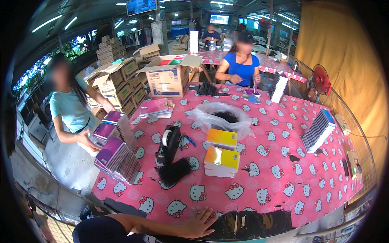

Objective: The person manually inserts a metal spiral through the punched holes of a yellow-covered book, spinning the spiral by hand to thread it through the pages, and then places the bound book onto a stack of finished books.

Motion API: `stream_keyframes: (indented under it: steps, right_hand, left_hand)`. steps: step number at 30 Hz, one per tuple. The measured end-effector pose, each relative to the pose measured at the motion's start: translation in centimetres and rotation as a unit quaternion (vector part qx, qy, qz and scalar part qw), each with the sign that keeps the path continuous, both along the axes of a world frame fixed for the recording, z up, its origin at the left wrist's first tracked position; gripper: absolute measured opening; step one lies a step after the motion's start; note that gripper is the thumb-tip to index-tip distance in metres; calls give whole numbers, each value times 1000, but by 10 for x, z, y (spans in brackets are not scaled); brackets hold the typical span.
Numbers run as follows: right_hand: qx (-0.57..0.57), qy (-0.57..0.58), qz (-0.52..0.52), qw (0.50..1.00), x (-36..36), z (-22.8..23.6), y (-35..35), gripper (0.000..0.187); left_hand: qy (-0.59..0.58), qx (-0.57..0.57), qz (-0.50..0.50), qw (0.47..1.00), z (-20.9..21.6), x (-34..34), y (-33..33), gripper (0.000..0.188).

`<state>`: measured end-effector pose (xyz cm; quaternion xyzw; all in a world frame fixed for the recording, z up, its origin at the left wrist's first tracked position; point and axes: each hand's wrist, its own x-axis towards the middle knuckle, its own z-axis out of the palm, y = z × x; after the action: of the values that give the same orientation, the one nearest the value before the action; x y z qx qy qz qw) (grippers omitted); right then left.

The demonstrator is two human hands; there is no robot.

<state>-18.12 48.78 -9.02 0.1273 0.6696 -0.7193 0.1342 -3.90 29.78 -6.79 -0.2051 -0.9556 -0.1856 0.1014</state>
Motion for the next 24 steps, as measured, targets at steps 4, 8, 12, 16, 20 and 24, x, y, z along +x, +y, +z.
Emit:
stream_keyframes:
  steps: [4, 8, 12, 16, 20, 24]
  right_hand:
    - [20, 22, 77, 997, -15, 26, -37, 34]
    - [36, 31, 128, 991, -21, 36, -56, 33]
    - [50, 41, 155, 986, -35, 39, -57, 33]
    - [55, 54, 178, 981, -55, 39, -50, 32]
    - [69, 54, 222, 971, -79, 32, -44, 32]
    - [86, 64, 236, 966, -114, 30, -16, 31]
  left_hand:
    - [9, -12, 0, 1000, 0, 0, -6, 66]
    - [12, -6, 9, 1000, -7, 3, -7, 66]
    - [34, 10, 13, 999, -9, -3, -3, 67]
    - [-5, 10, 9, 1000, -10, -11, -1, 67]
    - [-82, 6, 30, 996, -1, -7, -2, 70]
    - [-139, -15, 59, 988, -4, -4, 8, 72]
